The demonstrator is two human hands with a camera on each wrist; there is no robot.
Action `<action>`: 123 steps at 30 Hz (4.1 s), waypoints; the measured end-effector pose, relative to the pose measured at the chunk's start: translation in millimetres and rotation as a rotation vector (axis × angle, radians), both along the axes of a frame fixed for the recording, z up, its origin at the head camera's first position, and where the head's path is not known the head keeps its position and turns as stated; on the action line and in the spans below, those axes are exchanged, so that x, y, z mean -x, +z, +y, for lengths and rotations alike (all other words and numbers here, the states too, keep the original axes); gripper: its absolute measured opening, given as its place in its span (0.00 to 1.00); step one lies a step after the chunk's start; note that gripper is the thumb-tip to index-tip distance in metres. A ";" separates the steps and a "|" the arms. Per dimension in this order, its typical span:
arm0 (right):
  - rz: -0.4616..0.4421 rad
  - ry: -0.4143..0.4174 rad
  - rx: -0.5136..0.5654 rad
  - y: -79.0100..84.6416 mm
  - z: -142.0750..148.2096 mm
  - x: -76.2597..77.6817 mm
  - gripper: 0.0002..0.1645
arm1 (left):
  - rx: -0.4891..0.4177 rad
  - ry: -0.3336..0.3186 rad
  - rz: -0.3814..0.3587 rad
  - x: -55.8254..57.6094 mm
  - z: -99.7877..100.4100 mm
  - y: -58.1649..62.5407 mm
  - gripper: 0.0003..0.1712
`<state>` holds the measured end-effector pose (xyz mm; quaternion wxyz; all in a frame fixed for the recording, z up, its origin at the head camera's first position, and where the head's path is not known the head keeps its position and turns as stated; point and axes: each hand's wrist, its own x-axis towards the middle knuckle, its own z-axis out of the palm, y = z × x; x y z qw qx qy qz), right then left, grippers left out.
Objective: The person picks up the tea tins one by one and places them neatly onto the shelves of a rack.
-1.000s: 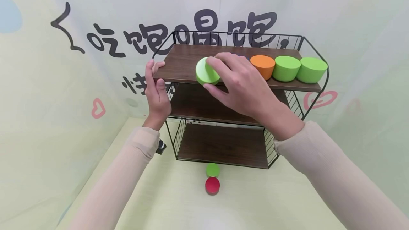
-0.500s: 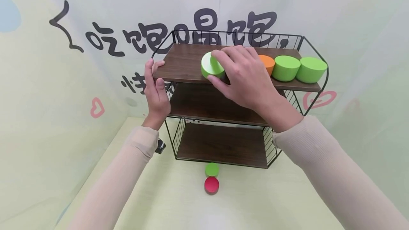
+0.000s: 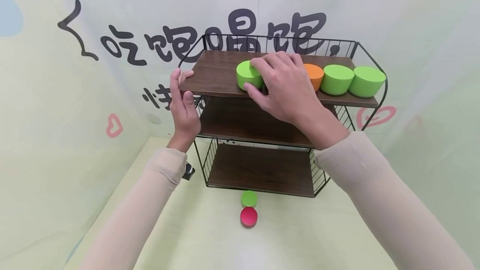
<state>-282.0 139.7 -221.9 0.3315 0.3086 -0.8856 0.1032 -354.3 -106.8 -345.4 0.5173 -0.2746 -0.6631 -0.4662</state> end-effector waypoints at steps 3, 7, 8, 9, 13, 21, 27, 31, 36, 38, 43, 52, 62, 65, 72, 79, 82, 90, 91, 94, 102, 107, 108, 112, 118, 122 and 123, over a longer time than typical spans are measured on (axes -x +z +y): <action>-0.017 -0.017 -0.003 0.1 1.2 -0.5 0.26 | 0.001 0.000 0.000 -0.1 0.8 0.0 0.33; -0.027 -0.026 0.008 0.9 3.6 -1.4 0.27 | 0.000 -0.002 0.002 -0.7 1.7 0.0 0.33; -0.026 -0.023 0.014 1.5 4.2 -2.1 0.27 | 0.000 -0.003 0.002 -0.8 1.9 0.0 0.33; -0.022 -0.019 0.022 2.3 4.7 -2.9 0.27 | 0.000 -0.003 0.000 -1.1 2.1 0.2 0.33; 0.002 -0.002 0.061 7.0 6.2 -9.9 0.27 | 0.001 0.002 -0.006 -1.7 1.7 0.3 0.33; 0.096 0.113 0.131 7.9 7.4 -29.1 0.26 | 0.000 0.007 -0.007 -1.4 0.3 0.2 0.33; 0.134 0.212 0.171 0.8 0.9 -44.6 0.25 | 0.002 0.005 -0.002 -0.3 0.3 -0.8 0.32; 0.146 0.251 0.154 -6.7 -0.7 -52.8 0.25 | 0.002 0.002 -0.002 -0.3 0.9 -0.5 0.32; 0.151 0.267 0.120 -19.2 -0.7 -60.6 0.26 | 0.003 -0.003 -0.002 -0.8 0.9 0.2 0.32; 0.158 0.281 0.121 -25.2 -2.3 -63.8 0.27 | 0.004 -0.005 0.000 -0.8 0.8 0.2 0.32; 0.151 0.326 0.137 -43.8 -7.7 -71.0 0.27 | 0.000 -0.008 0.003 -1.0 1.0 1.1 0.33; -0.012 0.303 0.155 -84.3 -8.4 -78.5 0.30 | -0.001 -0.007 0.005 -0.1 1.3 0.3 0.33; -0.120 0.308 0.137 -135.0 -13.4 -83.8 0.27 | 0.001 -0.005 0.009 0.2 1.3 0.5 0.33; -0.142 0.321 0.152 -153.6 -16.3 -86.1 0.27 | 0.000 -0.001 0.009 -0.1 1.2 0.3 0.33; -0.172 0.306 0.170 -191.8 -22.0 -92.9 0.25 | -0.002 -0.004 -0.001 -0.6 0.9 -0.4 0.34; -0.197 0.274 0.197 -212.4 -21.9 -97.6 0.24 | 0.001 -0.001 -0.006 0.4 1.6 -0.8 0.34; -0.215 0.263 0.207 -221.2 -22.0 -99.0 0.23 | 0.001 -0.001 -0.005 0.2 1.7 -0.5 0.34; -0.272 0.220 0.228 -252.0 -22.3 -101.8 0.23 | -0.001 0.006 -0.005 0.1 1.2 -1.4 0.34; -0.274 0.216 0.234 -256.8 -22.2 -102.2 0.22 | -0.001 0.005 -0.006 0.3 1.1 -1.5 0.33; -0.281 0.208 0.244 -271.8 -21.8 -103.9 0.22 | 0.000 0.002 -0.005 0.5 1.2 -1.2 0.33; -0.318 0.162 0.215 -308.3 -23.6 -111.7 0.27 | -0.006 -0.001 0.007 -0.2 2.1 0.3 0.33; -0.362 0.155 0.215 -324.3 -25.6 -115.4 0.24 | -0.007 0.000 0.004 -0.2 2.4 -0.4 0.33; -0.372 0.150 0.215 -327.3 -25.6 -116.0 0.24 | -0.006 0.001 0.002 -0.1 2.4 -0.7 0.33; -0.414 0.131 0.212 -338.5 -24.6 -117.9 0.22 | -0.005 0.001 -0.003 -0.1 2.0 -0.6 0.33; -0.415 0.076 0.146 -353.9 -20.6 -118.3 0.25 | -0.001 0.002 -0.006 -0.4 1.7 0.1 0.33; -0.400 0.046 0.121 -361.7 -19.6 -117.9 0.28 | -0.004 -0.007 0.000 -1.2 1.9 0.1 0.33; -0.398 0.044 0.117 -363.3 -19.6 -117.8 0.28 | -0.006 -0.009 0.001 -1.4 1.9 0.0 0.34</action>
